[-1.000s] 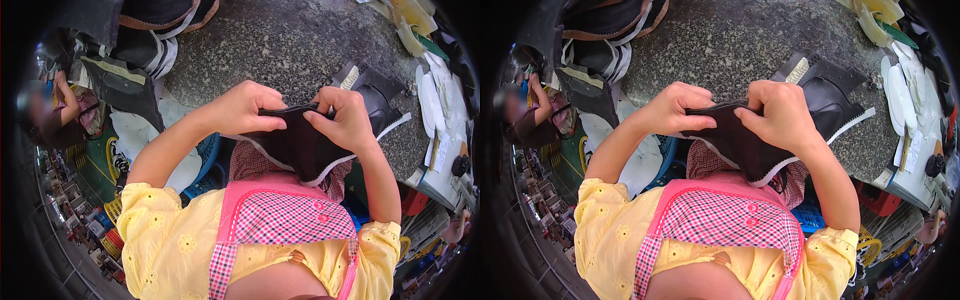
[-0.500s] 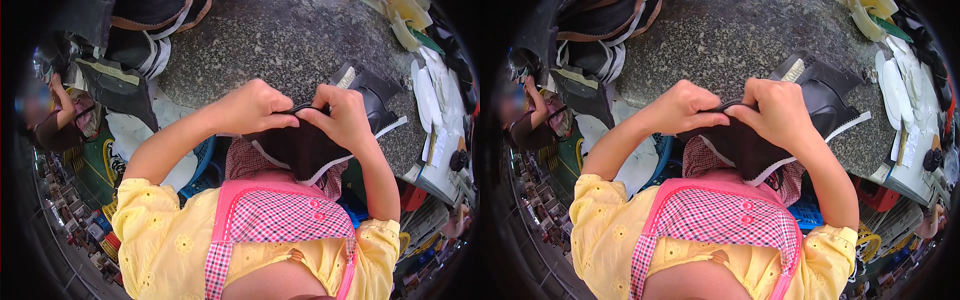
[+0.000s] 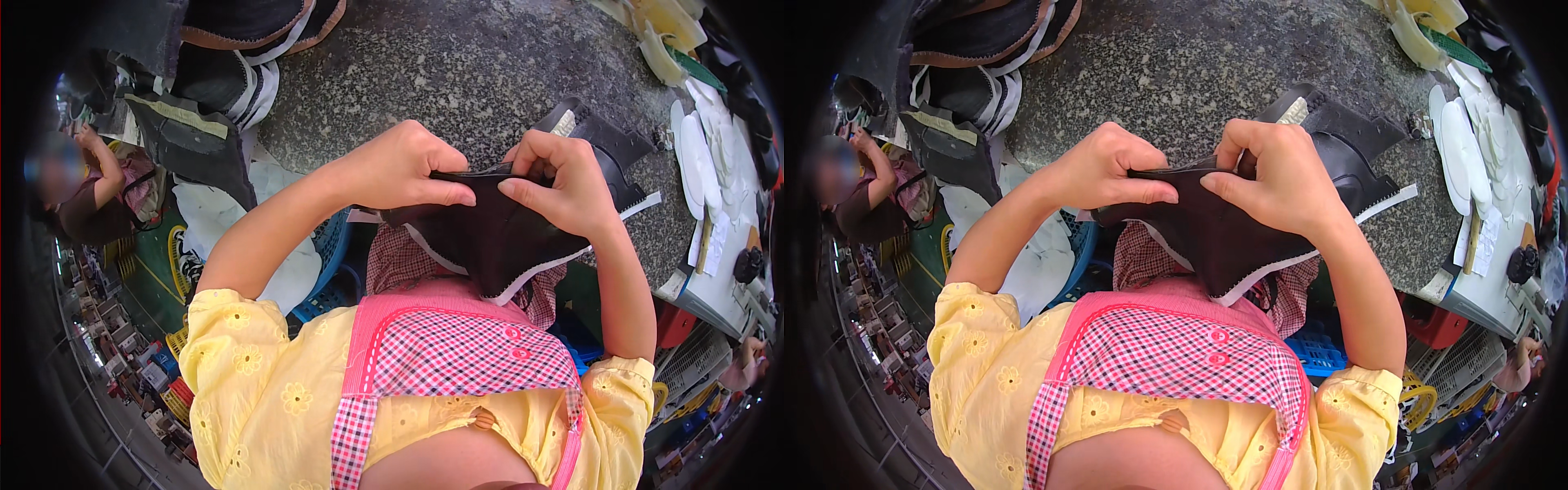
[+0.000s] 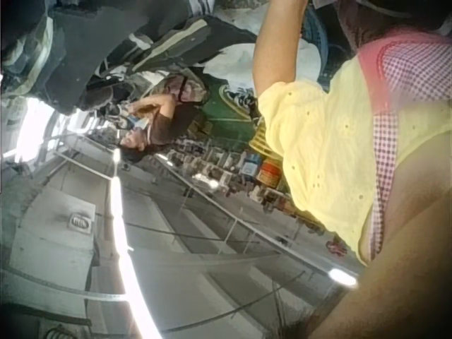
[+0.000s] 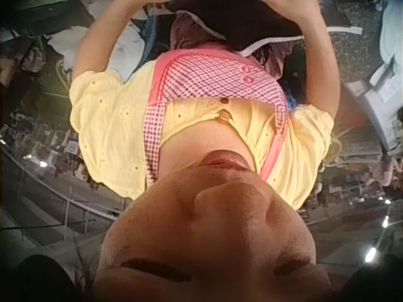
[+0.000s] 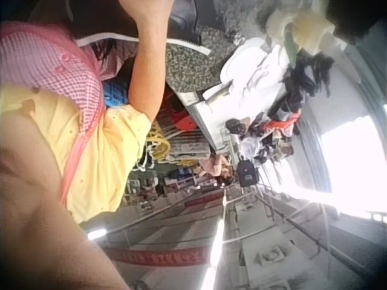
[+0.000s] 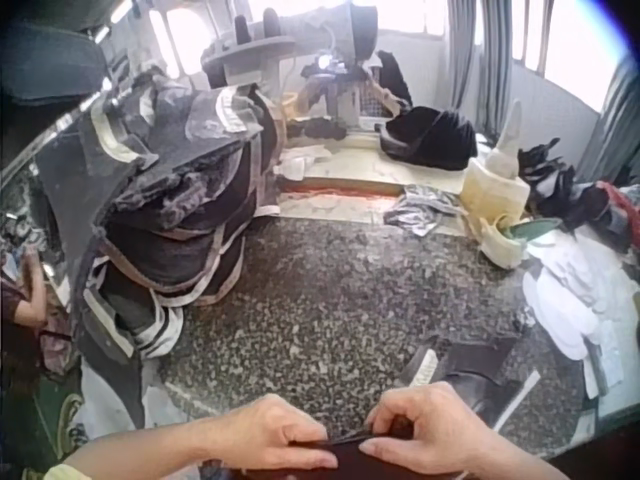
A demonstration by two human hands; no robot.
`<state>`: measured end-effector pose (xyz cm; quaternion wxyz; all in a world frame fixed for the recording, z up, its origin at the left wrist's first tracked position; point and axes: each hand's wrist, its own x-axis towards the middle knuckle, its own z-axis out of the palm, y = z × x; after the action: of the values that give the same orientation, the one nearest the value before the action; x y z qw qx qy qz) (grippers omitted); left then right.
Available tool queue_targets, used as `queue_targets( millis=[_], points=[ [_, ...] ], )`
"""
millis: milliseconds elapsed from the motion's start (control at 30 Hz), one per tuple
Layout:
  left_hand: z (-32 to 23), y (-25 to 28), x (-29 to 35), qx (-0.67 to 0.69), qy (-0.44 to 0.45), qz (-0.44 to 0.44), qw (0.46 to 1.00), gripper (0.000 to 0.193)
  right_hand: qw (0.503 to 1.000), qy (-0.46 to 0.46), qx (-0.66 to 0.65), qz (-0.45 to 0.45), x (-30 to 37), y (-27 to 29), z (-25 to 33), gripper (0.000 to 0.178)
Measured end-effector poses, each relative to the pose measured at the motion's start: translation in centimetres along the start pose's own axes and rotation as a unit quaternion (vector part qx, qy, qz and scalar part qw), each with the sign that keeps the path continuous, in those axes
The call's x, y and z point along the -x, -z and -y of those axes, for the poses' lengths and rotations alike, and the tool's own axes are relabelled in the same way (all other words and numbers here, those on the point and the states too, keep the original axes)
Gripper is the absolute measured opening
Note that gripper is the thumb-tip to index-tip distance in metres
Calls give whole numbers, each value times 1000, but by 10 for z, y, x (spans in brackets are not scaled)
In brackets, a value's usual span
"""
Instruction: Assembling shoe components by hand, including lining and outer leather parts.
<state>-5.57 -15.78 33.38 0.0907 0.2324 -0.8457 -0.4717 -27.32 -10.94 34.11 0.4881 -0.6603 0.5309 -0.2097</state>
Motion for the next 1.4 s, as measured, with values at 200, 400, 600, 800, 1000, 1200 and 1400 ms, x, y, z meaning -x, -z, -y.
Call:
queue_targets(
  millis=[200,400,600,800,1000,1200,1400],
  points=[
    [-4,2,7,-108,-11,4,994,34,991,35,105,-76,-2,-10,9,22],
    [-20,10,-22,-152,34,85,984,33,985,90,134,-63,3,-17,13,24],
    [7,-2,-15,90,116,58,987,32,891,230,188,-343,32,15,-12,38],
    [15,-5,-16,122,61,77,988,33,902,-192,-324,-211,109,-3,-83,27],
    [11,-1,-20,124,9,126,984,25,798,-26,-540,-268,79,-16,-83,55],
    [10,9,-22,141,11,176,974,24,781,-51,-570,-249,73,-10,-79,55],
    [12,14,-33,79,-54,182,979,21,758,-124,-487,-417,75,-15,-64,45]
  ],
)
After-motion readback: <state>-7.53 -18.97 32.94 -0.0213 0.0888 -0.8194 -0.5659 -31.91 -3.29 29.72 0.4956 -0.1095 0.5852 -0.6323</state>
